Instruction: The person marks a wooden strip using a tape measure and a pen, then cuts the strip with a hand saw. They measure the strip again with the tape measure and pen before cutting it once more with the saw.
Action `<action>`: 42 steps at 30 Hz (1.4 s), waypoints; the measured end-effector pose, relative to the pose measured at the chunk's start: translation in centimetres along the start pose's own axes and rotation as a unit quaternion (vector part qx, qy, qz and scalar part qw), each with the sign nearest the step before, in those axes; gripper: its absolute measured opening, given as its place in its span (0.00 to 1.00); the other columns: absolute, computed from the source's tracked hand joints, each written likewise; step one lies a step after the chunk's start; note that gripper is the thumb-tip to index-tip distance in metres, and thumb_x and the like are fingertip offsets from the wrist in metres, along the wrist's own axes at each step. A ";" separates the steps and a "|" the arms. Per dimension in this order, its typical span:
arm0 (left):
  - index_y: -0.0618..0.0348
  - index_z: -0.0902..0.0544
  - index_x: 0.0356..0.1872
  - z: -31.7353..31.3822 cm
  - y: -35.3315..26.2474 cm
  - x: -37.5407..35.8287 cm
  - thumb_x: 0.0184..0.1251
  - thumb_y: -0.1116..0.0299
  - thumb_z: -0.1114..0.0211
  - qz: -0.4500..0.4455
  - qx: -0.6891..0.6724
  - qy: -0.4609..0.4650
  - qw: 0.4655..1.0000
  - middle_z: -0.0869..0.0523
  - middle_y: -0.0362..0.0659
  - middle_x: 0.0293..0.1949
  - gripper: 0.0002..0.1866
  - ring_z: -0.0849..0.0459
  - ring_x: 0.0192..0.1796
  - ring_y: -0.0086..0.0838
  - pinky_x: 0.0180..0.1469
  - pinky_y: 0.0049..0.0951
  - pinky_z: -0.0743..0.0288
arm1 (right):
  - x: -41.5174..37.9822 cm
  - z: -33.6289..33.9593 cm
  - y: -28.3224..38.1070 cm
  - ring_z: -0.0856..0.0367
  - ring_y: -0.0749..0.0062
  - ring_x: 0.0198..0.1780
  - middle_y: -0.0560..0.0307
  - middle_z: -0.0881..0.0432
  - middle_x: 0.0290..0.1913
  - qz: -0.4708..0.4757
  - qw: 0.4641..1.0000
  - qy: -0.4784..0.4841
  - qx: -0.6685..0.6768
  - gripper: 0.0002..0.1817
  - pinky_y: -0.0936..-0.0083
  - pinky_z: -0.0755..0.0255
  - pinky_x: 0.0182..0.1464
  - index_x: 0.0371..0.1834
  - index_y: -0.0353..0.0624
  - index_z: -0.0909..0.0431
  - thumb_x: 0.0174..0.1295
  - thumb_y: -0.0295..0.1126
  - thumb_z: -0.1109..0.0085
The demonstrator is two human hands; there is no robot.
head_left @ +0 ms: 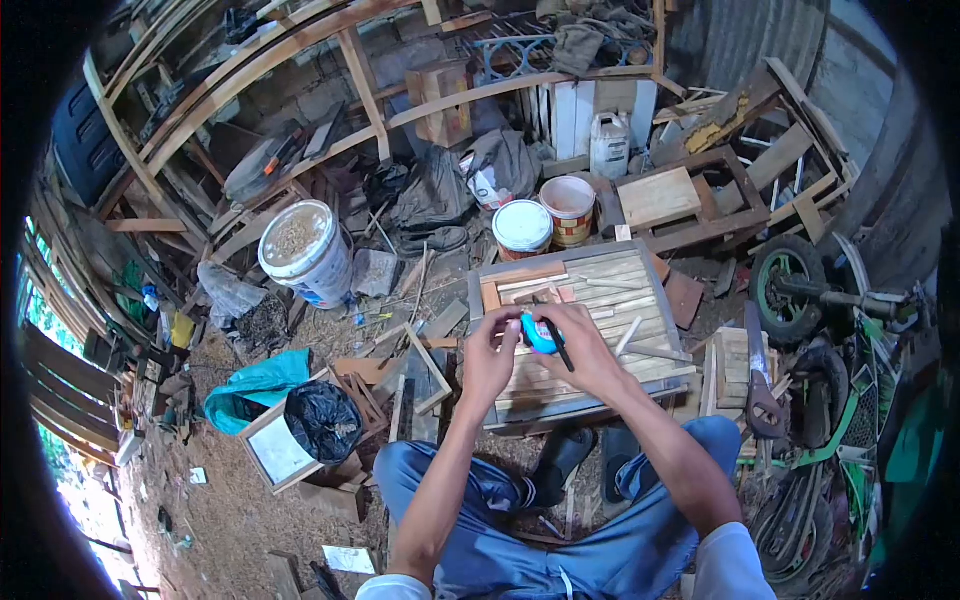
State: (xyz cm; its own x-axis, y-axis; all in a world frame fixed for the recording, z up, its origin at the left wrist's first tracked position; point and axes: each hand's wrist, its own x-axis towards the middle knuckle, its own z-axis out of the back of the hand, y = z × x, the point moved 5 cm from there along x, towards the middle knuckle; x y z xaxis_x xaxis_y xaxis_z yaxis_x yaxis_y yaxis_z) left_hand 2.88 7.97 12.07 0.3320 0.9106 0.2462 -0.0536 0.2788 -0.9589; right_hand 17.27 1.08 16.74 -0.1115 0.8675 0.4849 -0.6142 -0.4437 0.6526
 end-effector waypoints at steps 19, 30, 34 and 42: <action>0.67 0.21 0.43 4.6 11.9 -0.1 0.67 0.76 0.39 -0.021 0.179 -0.169 0.969 0.15 0.49 0.35 0.07 0.15 0.38 0.29 0.43 0.30 0.22 | 0.3 -10.3 -6.4 0.21 0.40 0.40 0.37 0.20 0.35 -0.174 0.982 -0.067 0.023 0.08 0.53 0.30 0.41 0.36 0.33 0.23 0.64 0.29 0.40; 0.66 0.24 0.52 3.4 6.9 -4.9 0.60 0.75 0.31 -0.012 0.194 -0.098 0.976 0.17 0.50 0.41 0.19 0.15 0.44 0.32 0.44 0.31 0.21 | -1.1 -12.9 -9.1 0.15 0.72 0.30 0.44 0.16 0.27 -0.305 0.940 -0.016 0.155 0.14 0.68 0.22 0.26 0.45 0.28 0.21 0.64 0.30 0.36; 0.67 0.20 0.46 4.4 11.0 -2.1 0.61 0.75 0.34 0.005 0.150 -0.144 0.978 0.14 0.53 0.41 0.12 0.13 0.39 0.38 0.44 0.32 0.21 | -0.9 -11.6 -7.1 0.14 0.51 0.31 0.42 0.15 0.29 -0.263 0.961 -0.033 -0.083 0.11 0.58 0.23 0.32 0.38 0.35 0.20 0.59 0.33 0.32; 0.65 0.18 0.44 5.0 9.3 -2.0 0.61 0.74 0.34 -0.029 0.219 -0.126 0.967 0.16 0.54 0.41 0.11 0.17 0.46 0.46 0.50 0.38 0.25 | -1.7 -12.8 -8.6 0.16 0.42 0.38 0.38 0.16 0.33 -0.285 0.956 -0.018 -0.061 0.10 0.54 0.24 0.39 0.39 0.38 0.19 0.59 0.32 0.34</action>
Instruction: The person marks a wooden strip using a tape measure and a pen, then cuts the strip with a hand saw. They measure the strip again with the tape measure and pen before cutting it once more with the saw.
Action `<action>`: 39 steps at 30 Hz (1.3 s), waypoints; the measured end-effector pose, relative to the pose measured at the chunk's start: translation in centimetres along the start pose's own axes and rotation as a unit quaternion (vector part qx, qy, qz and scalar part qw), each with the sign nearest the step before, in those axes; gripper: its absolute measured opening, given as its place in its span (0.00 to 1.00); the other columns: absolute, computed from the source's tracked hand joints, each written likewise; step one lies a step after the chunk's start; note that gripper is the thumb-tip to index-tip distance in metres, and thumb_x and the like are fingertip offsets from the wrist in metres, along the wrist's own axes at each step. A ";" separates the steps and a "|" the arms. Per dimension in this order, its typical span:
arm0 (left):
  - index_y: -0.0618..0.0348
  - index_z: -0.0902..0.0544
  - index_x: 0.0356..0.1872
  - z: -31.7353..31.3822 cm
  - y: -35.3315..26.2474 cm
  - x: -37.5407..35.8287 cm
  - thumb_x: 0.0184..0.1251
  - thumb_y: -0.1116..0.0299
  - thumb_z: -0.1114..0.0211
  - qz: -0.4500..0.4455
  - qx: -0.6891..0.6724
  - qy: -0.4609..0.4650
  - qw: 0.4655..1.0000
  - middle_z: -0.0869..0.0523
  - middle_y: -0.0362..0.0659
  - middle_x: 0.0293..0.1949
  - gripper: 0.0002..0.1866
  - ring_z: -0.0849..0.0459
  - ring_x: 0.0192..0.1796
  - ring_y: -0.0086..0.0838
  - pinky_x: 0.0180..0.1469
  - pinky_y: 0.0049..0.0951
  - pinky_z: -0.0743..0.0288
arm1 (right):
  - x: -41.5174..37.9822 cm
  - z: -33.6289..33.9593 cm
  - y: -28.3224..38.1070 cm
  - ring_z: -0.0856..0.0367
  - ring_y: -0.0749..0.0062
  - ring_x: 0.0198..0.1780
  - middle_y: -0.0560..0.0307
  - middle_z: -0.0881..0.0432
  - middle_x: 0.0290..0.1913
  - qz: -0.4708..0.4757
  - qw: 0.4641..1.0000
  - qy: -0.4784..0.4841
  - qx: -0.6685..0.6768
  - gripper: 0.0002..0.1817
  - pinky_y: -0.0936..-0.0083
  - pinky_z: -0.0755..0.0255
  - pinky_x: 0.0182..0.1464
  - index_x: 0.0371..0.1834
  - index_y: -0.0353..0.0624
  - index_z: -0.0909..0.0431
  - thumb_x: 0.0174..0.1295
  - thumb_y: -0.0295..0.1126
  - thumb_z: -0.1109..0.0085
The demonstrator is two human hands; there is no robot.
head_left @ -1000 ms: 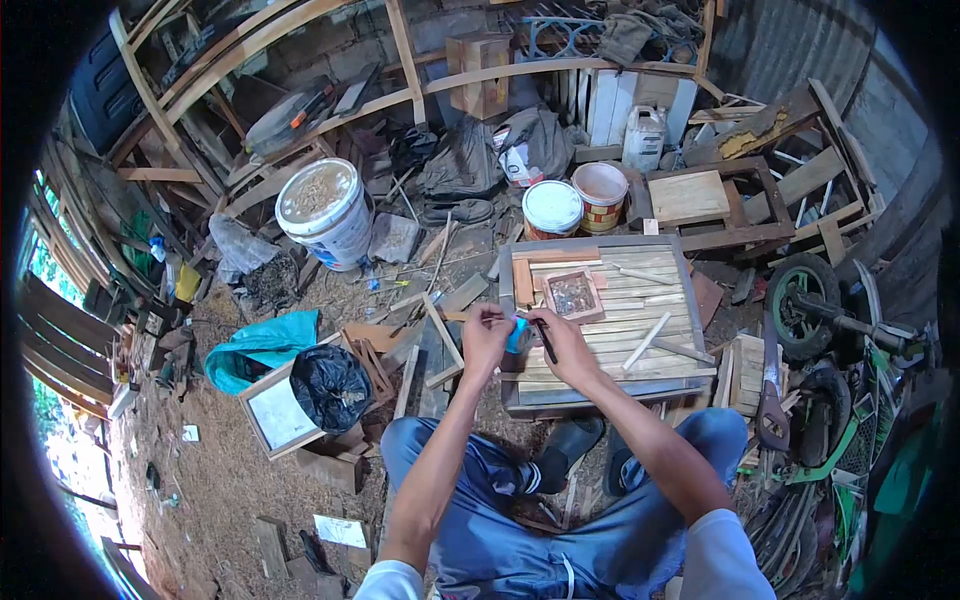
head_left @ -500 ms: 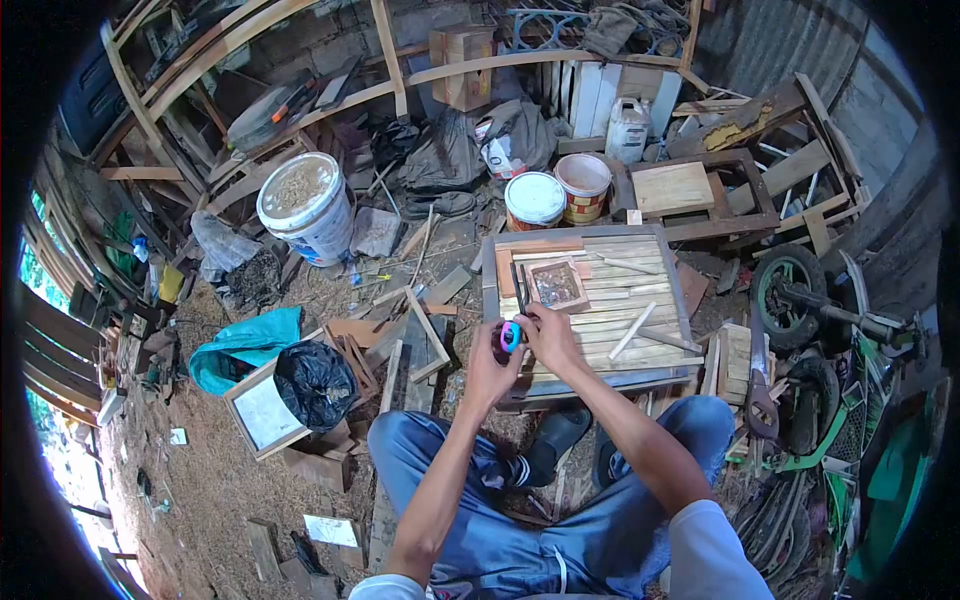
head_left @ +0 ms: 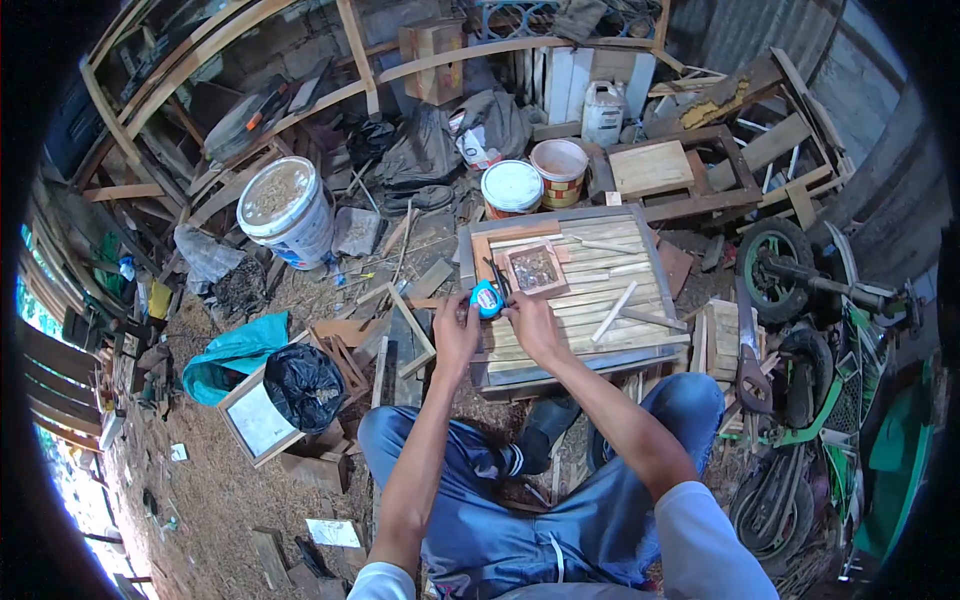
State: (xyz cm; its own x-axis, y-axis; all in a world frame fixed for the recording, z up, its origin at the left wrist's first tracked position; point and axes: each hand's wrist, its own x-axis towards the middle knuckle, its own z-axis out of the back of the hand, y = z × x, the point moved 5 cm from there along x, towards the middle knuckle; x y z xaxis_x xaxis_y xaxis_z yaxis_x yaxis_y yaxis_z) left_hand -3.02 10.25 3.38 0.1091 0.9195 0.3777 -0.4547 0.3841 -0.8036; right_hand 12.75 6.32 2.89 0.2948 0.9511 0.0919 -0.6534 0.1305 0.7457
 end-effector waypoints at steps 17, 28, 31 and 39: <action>0.57 0.16 0.44 -4.2 -7.8 -8.3 0.59 0.69 0.34 -0.221 0.095 0.209 0.948 0.17 0.48 0.43 0.12 0.21 0.51 0.44 0.54 0.42 0.31 | -9.8 22.1 -11.3 0.15 0.67 0.36 0.49 0.14 0.33 -0.168 0.973 -0.159 -0.011 0.10 0.72 0.24 0.43 0.41 0.42 0.15 0.62 0.32 0.42; 0.63 0.17 0.42 -5.5 -9.7 -7.8 0.62 0.76 0.38 -0.186 -0.039 0.297 0.936 0.18 0.52 0.38 0.08 0.16 0.42 0.48 0.44 0.41 0.22 | -19.5 29.2 -21.3 0.18 0.44 0.52 0.33 0.17 0.45 -0.352 0.886 -0.247 -0.172 0.18 0.58 0.26 0.58 0.47 0.41 0.16 0.52 0.29 0.45; 0.63 0.17 0.44 -7.7 -11.2 -8.5 0.63 0.74 0.37 -0.171 -0.082 0.320 0.928 0.18 0.53 0.40 0.10 0.16 0.42 0.48 0.44 0.40 0.22 | -22.0 28.8 -25.2 0.29 0.44 0.64 0.36 0.24 0.59 -0.413 0.853 -0.220 -0.230 0.19 0.52 0.34 0.63 0.50 0.39 0.19 0.57 0.36 0.40; 0.62 0.17 0.48 -16.6 -15.9 -7.9 0.60 0.69 0.33 -0.148 -0.046 0.335 0.929 0.19 0.53 0.44 0.16 0.18 0.46 0.49 0.48 0.41 0.23 | -22.4 28.9 -26.2 0.39 0.49 0.70 0.46 0.29 0.65 -0.383 0.845 -0.121 -0.354 0.26 0.46 0.52 0.71 0.55 0.38 0.20 0.59 0.44 0.38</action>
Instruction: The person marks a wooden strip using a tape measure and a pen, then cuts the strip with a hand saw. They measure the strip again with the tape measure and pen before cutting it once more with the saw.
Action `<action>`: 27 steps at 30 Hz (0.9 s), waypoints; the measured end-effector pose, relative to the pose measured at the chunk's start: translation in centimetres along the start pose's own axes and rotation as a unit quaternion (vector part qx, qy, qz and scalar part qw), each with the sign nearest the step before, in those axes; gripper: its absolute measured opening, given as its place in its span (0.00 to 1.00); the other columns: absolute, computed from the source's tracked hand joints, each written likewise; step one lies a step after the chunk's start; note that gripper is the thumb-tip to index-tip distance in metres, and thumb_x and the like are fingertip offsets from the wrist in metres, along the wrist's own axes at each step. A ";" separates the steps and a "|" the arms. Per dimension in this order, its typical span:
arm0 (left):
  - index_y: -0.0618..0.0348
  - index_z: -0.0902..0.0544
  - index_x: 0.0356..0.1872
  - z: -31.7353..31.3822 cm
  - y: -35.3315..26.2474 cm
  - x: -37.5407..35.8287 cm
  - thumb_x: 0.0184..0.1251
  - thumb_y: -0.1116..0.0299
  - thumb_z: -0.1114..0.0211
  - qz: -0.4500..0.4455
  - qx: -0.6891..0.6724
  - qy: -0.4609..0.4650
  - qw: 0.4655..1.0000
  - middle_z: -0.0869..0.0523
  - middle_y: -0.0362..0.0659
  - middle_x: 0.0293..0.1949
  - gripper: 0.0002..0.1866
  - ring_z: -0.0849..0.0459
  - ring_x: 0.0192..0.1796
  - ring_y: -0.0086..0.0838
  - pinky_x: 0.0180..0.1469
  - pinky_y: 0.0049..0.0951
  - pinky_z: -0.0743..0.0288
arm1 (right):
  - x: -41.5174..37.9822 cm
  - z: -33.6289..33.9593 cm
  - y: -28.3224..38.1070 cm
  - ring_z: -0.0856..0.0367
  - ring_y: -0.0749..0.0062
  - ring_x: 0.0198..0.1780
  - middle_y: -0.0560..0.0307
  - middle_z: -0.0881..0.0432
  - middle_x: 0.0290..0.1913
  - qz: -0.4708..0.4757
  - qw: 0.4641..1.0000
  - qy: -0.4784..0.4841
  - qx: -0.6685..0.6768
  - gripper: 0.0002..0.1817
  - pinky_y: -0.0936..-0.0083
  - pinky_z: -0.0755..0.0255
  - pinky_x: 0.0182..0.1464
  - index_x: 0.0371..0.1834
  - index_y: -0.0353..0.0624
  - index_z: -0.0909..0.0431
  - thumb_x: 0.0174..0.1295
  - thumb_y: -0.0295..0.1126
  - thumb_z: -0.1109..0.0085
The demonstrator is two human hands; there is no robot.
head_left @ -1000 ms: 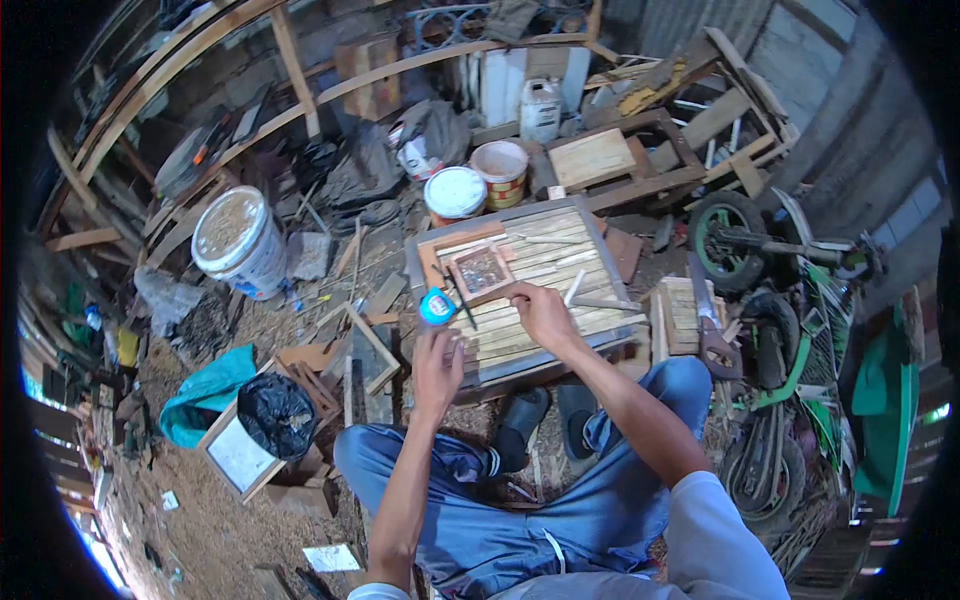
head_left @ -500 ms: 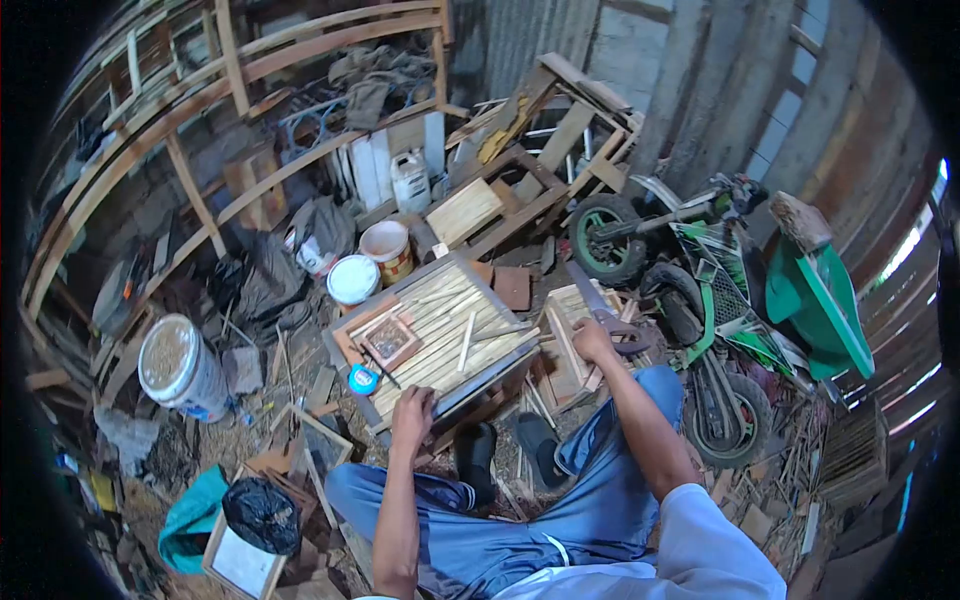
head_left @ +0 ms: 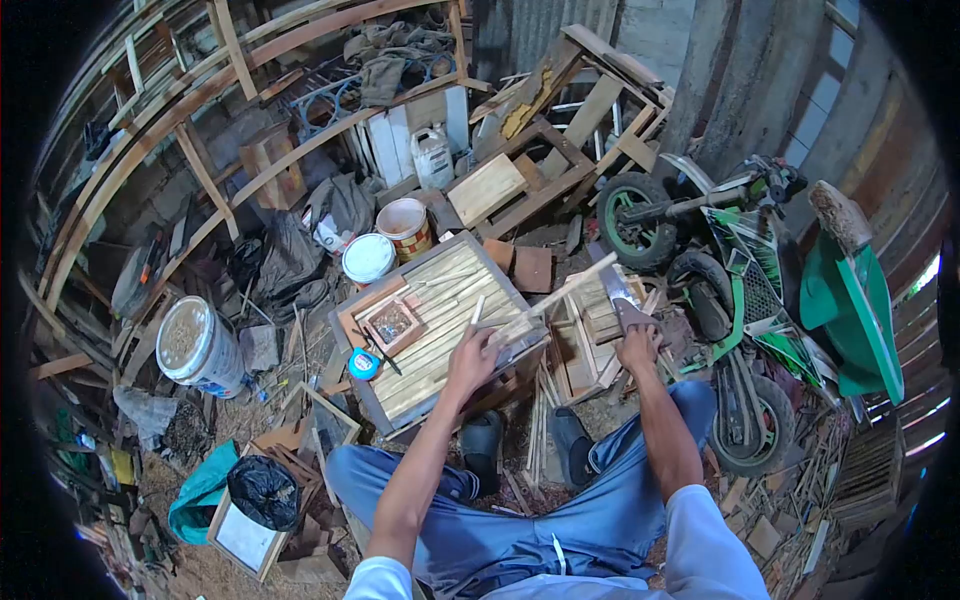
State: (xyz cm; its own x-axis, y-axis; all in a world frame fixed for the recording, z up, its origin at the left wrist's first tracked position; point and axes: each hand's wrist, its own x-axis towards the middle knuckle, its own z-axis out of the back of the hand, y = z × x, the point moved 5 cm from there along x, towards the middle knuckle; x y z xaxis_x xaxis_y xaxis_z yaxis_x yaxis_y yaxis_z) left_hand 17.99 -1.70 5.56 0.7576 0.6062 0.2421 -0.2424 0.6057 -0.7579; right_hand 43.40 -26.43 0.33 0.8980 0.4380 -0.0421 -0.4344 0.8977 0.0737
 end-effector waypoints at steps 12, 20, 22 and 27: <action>0.50 0.14 0.45 -3.0 4.5 4.3 0.55 0.67 0.32 0.020 0.127 -0.016 0.992 0.15 0.44 0.42 0.15 0.15 0.44 0.45 0.44 0.42 0.21 | 1.8 2.4 3.5 0.22 0.39 0.54 0.33 0.18 0.48 -0.051 0.955 -0.026 0.290 0.20 0.49 0.33 0.60 0.51 0.32 0.24 0.67 0.39 0.47; 0.57 0.17 0.46 3.4 8.7 0.2 0.54 0.74 0.36 0.130 0.264 -0.102 0.950 0.20 0.54 0.50 0.16 0.14 0.36 0.51 0.38 0.51 0.21 | -1.1 6.0 7.1 0.21 0.36 0.51 0.31 0.18 0.43 0.029 0.923 -0.067 0.377 0.21 0.53 0.30 0.53 0.52 0.33 0.25 0.68 0.42 0.46; 0.59 0.18 0.46 4.9 8.0 -0.5 0.53 0.74 0.35 0.132 0.263 -0.147 0.944 0.21 0.55 0.51 0.17 0.15 0.37 0.51 0.38 0.51 0.21 | -1.9 5.4 7.7 0.21 0.33 0.48 0.30 0.19 0.41 0.047 0.916 -0.070 0.392 0.18 0.50 0.30 0.50 0.48 0.34 0.24 0.67 0.40 0.46; 0.61 0.17 0.44 5.6 6.9 -0.7 0.59 0.69 0.36 0.068 0.109 -0.161 0.978 0.16 0.55 0.33 0.13 0.16 0.34 0.42 0.35 0.40 0.23 | -5.0 4.4 8.2 0.22 0.66 0.35 0.53 0.21 0.29 0.091 0.858 -0.058 0.503 0.21 0.67 0.29 0.44 0.44 0.36 0.23 0.70 0.47 0.46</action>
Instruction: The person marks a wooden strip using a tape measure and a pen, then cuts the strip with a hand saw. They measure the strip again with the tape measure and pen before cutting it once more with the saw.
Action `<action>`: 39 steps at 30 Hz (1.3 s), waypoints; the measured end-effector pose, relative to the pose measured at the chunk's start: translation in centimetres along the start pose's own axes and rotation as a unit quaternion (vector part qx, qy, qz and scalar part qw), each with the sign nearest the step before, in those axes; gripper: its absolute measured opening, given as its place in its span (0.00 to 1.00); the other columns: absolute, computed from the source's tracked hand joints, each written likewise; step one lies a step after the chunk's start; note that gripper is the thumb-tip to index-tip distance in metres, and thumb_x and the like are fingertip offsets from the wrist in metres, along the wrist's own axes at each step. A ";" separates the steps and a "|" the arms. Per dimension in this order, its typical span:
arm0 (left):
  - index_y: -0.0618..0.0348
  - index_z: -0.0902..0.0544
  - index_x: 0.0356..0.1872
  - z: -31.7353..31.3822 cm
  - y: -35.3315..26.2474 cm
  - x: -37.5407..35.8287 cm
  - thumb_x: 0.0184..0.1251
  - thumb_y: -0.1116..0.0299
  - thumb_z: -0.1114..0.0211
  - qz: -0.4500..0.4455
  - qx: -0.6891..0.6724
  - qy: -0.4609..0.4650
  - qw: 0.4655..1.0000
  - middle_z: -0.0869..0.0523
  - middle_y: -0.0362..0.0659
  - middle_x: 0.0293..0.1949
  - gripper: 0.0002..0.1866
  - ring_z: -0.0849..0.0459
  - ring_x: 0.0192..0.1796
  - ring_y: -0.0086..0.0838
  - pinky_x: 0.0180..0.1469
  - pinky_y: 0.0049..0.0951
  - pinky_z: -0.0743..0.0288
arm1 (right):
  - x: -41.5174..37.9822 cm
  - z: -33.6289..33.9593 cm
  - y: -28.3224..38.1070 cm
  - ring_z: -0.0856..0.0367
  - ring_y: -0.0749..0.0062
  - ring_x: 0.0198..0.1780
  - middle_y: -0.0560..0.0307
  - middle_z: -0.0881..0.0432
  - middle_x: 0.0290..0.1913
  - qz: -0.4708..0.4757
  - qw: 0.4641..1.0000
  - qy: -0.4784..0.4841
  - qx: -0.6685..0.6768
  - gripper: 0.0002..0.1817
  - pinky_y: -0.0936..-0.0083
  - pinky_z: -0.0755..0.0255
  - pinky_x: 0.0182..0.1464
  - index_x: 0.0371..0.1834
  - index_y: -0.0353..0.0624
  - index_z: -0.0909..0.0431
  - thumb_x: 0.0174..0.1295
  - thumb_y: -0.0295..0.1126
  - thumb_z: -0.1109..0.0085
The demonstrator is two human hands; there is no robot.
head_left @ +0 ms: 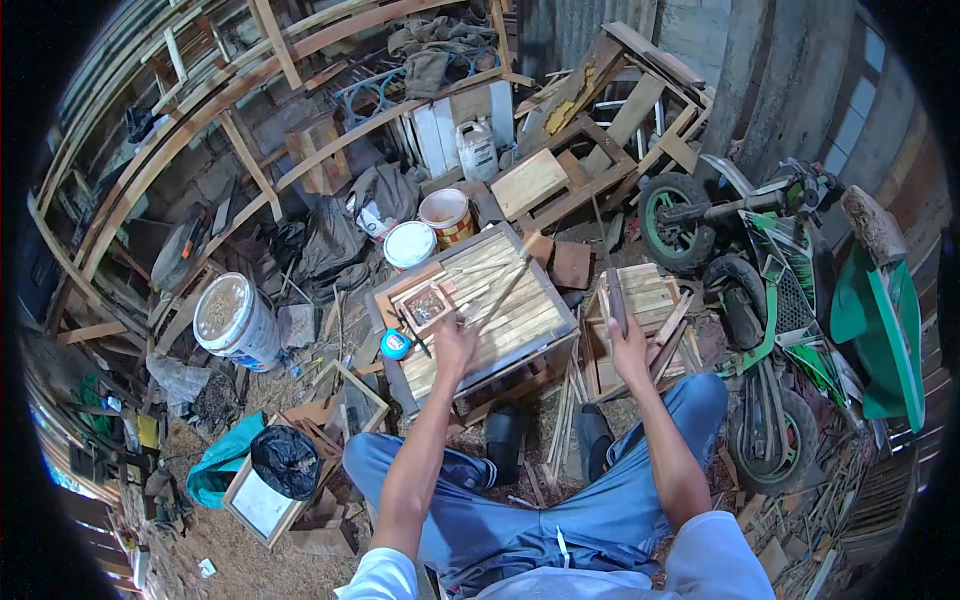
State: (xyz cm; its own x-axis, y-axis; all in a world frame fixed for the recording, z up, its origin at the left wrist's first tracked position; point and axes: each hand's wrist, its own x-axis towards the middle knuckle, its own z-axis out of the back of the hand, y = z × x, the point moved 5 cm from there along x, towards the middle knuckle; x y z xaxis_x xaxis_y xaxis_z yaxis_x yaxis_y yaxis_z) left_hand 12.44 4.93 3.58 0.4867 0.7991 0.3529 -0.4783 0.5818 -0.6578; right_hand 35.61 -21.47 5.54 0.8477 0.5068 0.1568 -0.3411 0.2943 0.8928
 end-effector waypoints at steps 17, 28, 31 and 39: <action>0.60 0.23 0.43 -4.0 -9.5 -3.9 0.69 0.73 0.37 0.264 -0.589 0.101 0.757 0.19 0.39 0.37 0.06 0.18 0.40 0.25 0.45 0.29 0.19 | -3.5 -2.4 4.4 0.15 0.74 0.41 0.56 0.12 0.37 -0.009 0.986 0.165 0.014 0.18 0.74 0.24 0.46 0.45 0.34 0.22 0.53 0.28 0.28; 0.53 0.15 0.48 8.5 -16.2 -4.9 0.61 0.66 0.35 -0.290 0.127 -0.034 0.948 0.13 0.43 0.38 0.13 0.16 0.52 0.37 0.56 0.38 0.27 | -2.5 0.7 6.1 0.17 0.71 0.39 0.55 0.14 0.34 0.015 0.965 0.259 -0.030 0.09 0.71 0.26 0.46 0.33 0.38 0.26 0.57 0.24 0.33; 0.51 0.14 0.42 8.1 -15.2 -3.4 0.60 0.66 0.33 -0.373 0.177 -0.043 0.910 0.13 0.40 0.39 0.10 0.21 0.57 0.32 0.63 0.37 0.34 | -2.2 0.9 6.7 0.17 0.72 0.38 0.55 0.14 0.32 0.032 0.961 0.272 -0.024 0.08 0.71 0.26 0.45 0.35 0.37 0.25 0.57 0.22 0.34; 0.63 0.16 0.43 3.9 -9.9 -2.4 0.67 0.65 0.36 -0.219 -0.045 0.266 0.938 0.13 0.51 0.41 0.12 0.16 0.43 0.48 0.50 0.39 0.26 | -0.4 4.7 8.7 0.25 0.72 0.28 0.56 0.21 0.24 0.070 0.989 0.097 -0.081 0.19 0.70 0.30 0.35 0.41 0.35 0.19 0.56 0.40 0.28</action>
State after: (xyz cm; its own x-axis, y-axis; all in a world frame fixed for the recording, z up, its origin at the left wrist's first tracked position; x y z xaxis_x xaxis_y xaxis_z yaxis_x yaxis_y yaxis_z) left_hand 13.16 -2.16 11.88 0.9295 0.2838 0.2355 -0.0955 0.8021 -0.5895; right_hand 34.24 -22.91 15.29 0.6988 0.6933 0.1760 -0.5239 0.3286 0.7859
